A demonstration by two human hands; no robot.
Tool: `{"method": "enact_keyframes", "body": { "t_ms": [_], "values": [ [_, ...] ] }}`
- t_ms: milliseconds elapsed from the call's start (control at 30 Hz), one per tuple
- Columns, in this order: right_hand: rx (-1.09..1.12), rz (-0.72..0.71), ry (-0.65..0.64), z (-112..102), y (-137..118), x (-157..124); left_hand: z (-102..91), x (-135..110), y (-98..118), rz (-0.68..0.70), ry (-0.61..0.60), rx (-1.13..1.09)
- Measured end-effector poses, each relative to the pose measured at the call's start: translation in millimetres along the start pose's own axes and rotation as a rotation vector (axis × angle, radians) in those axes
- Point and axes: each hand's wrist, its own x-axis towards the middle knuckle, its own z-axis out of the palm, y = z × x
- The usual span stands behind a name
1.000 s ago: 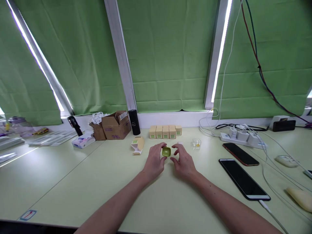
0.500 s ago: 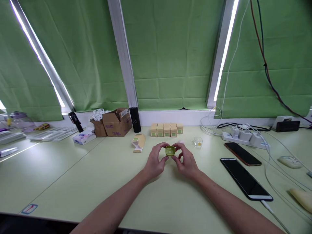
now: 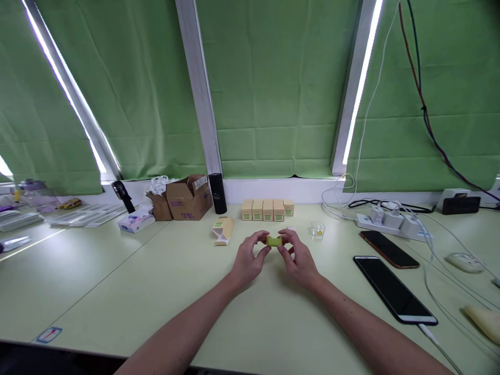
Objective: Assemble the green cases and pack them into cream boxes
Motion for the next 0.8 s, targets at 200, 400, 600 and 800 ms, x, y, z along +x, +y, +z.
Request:
{"method": "enact_keyframes", "body": {
  "t_ms": [200, 400, 600, 800],
  "values": [
    [-0.017, -0.049, -0.011, -0.6, -1.5, -1.0, 2.5, 2.9, -0.6, -0.048, 0.036, -0.060],
    [-0.008, -0.008, -0.025, 0.6, -0.2, 0.3, 4.0, 3.0, -4.7, -0.083, 0.065, -0.047],
    [0.015, 0.015, -0.030, 1.3, 1.0, 1.9, 1.7, 3.7, -3.6, -0.087, 0.037, -0.030],
    [0.055, 0.008, -0.018, 1.7, 1.3, 1.9, -0.9, 4.2, -3.0, -0.034, -0.009, -0.064]
  ]
}}
